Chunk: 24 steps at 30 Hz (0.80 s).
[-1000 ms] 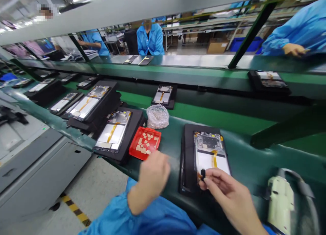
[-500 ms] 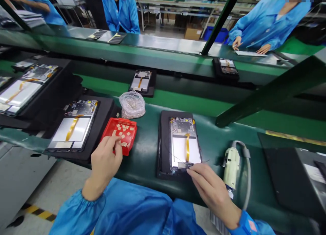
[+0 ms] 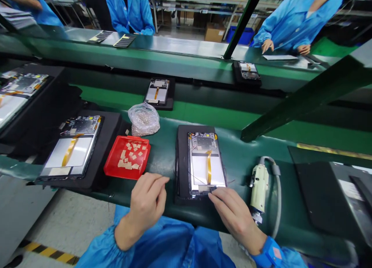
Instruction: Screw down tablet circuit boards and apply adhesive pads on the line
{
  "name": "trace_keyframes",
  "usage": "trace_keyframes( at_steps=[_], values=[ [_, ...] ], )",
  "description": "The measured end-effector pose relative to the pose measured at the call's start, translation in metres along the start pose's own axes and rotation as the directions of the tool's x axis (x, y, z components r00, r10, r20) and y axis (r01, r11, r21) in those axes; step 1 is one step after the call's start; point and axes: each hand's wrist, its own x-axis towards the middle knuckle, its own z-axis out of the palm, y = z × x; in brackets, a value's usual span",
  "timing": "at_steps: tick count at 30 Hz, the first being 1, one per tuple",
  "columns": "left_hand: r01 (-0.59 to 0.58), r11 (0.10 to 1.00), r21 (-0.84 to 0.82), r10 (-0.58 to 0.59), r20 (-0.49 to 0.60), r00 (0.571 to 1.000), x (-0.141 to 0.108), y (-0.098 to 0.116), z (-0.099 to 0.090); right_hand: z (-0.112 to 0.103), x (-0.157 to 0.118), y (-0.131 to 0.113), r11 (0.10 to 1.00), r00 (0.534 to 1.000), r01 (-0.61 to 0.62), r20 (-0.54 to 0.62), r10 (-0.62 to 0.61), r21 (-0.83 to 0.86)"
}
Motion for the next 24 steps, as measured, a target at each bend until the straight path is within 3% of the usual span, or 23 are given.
trace_keyframes(
  at_steps=[3, 6, 10, 13, 19, 24],
  values=[
    [-0.106, 0.991, -0.076, 0.113, 0.094, 0.989, -0.003, 0.015, 0.015, 0.000, 0.001, 0.001, 0.999, 0.999, 0.045, 0.019, -0.045, -0.019],
    [-0.264, 0.958, -0.113, 0.283, 0.207, 0.937, -0.006, 0.027, 0.035, -0.001, 0.004, 0.003, 0.997, 0.997, 0.081, 0.018, -0.081, -0.017],
    [-0.397, 0.918, -0.001, 0.378, 0.312, 0.872, -0.010, 0.037, 0.055, 0.000, 0.004, 0.007, 0.992, 0.992, 0.123, 0.000, -0.123, -0.041],
    [-0.473, 0.873, 0.117, 0.421, 0.308, 0.853, -0.014, 0.041, 0.060, -0.001, -0.001, 0.007, 0.989, 0.993, 0.116, 0.028, -0.114, -0.088],
    [-0.569, 0.793, 0.216, 0.495, 0.315, 0.810, -0.020, 0.045, 0.063, 0.001, -0.012, -0.004, 0.973, 0.992, -0.072, 0.080, 0.092, -0.220],
    [-0.553, 0.809, 0.200, 0.502, 0.254, 0.827, -0.017, 0.045, 0.069, 0.010, -0.013, -0.012, 0.936, 0.973, -0.202, 0.052, 0.226, -0.289]
  ],
)
